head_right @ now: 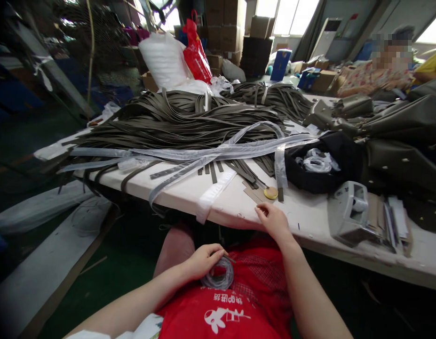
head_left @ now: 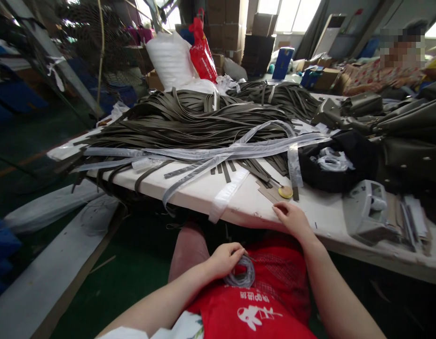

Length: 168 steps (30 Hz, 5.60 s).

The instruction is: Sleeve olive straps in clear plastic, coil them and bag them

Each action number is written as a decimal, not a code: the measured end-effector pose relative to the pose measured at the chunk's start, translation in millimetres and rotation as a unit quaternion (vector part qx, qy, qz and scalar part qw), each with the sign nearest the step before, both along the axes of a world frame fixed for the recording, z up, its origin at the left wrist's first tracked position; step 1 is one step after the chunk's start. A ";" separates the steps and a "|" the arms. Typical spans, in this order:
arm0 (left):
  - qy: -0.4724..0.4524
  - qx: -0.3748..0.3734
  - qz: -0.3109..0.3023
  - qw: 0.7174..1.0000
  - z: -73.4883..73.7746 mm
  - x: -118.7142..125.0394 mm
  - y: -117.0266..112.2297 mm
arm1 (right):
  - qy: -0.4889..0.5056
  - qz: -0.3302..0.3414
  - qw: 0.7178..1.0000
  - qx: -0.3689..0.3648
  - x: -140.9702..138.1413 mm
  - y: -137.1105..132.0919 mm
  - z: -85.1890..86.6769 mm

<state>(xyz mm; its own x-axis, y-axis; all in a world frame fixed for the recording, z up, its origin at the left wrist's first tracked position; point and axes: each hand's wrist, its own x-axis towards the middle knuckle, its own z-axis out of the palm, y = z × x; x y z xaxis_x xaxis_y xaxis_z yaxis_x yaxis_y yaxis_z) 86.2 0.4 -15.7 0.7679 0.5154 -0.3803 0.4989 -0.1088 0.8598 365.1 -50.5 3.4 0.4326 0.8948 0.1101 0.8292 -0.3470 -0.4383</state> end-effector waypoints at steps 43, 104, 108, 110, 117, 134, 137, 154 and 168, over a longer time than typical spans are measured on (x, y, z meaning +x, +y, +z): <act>0.007 0.011 0.001 1.000 9.6 -1.0 -0.8 | -0.237 -0.006 0.971 -0.003 29.5 6.1 -9.7; -0.042 0.039 0.035 0.998 10.7 -3.9 -10.2 | 0.572 0.036 0.812 -0.110 -121.2 -37.2 -66.6; -0.032 0.064 0.060 0.996 9.1 -4.9 -11.3 | 0.563 0.025 0.825 -0.038 -120.7 -36.8 -55.6; -0.018 0.050 0.069 0.996 6.6 -5.7 -12.5 | 0.553 0.037 0.832 -0.021 -117.6 -37.7 -49.2; -0.040 0.039 0.062 0.997 -3.8 -3.6 -13.4 | 0.566 0.095 0.816 -0.063 -104.2 -37.6 -41.4; -0.032 0.065 0.076 0.995 -19.8 6.6 -6.3 | 0.536 0.201 0.804 -0.163 -83.8 -24.4 -54.4; -0.015 0.002 0.041 0.999 -18.4 4.3 0.3 | 0.505 0.216 0.822 -0.152 -85.4 -25.5 -47.1; -0.128 -0.368 0.176 0.904 -2.4 19.8 29.0 | 0.087 0.247 0.964 0.038 -118.1 -55.3 -18.2; -0.134 -0.318 0.162 0.925 27.3 17.3 30.6 | -0.099 -0.390 0.857 0.322 125.3 -148.9 46.2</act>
<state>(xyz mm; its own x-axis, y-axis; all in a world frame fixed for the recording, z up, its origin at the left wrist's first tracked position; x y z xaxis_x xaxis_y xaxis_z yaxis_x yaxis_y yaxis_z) 103.5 31.0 11.5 0.7234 0.4725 -0.5034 0.1761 0.5788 0.7962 490.4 -199.5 49.6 0.7871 0.0678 0.6131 0.5358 -0.5677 -0.6250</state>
